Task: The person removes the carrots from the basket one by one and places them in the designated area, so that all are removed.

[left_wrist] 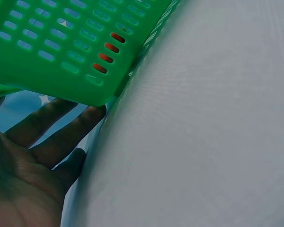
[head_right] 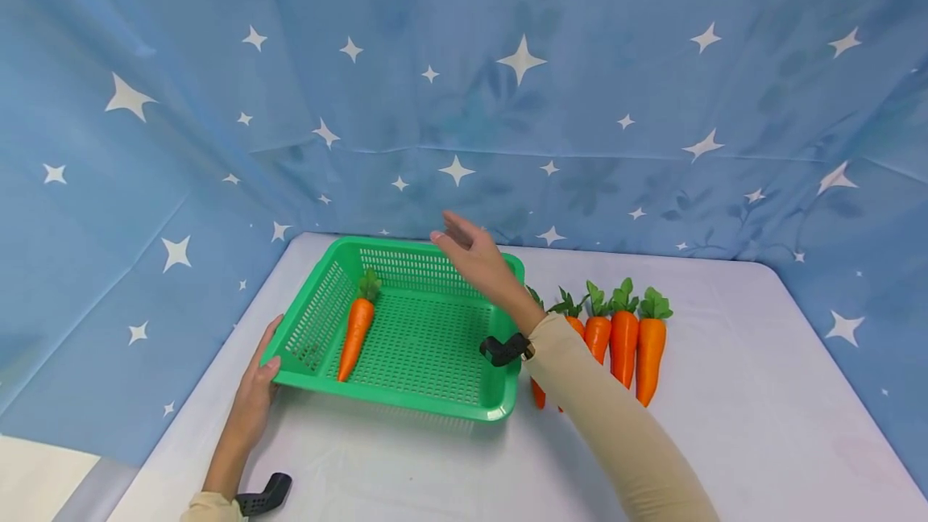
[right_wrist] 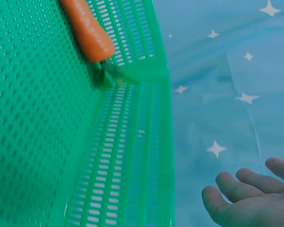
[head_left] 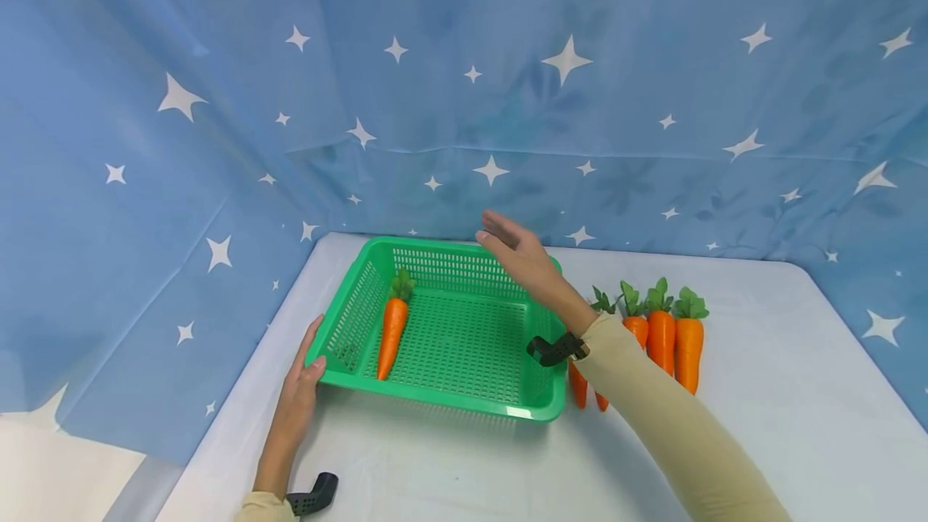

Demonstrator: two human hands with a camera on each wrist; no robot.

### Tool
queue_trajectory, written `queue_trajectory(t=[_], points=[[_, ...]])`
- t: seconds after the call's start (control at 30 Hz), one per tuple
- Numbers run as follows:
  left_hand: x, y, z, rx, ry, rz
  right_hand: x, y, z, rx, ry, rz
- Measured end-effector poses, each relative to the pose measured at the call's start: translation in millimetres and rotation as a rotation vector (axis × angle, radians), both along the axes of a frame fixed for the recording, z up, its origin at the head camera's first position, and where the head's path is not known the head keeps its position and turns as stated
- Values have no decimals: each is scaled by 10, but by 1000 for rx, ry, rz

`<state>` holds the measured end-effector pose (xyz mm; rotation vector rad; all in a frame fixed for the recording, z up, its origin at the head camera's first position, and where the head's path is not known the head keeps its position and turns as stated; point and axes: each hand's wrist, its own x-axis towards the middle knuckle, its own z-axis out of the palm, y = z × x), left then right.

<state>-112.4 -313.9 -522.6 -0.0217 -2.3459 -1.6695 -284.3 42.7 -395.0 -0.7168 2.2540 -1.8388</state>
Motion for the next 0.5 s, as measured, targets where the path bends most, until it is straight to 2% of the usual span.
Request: queue_trajectory(t=[0.5], points=[[-7, -6, -7, -2, -7, 4, 67, -417, -47, -2, -43, 83]])
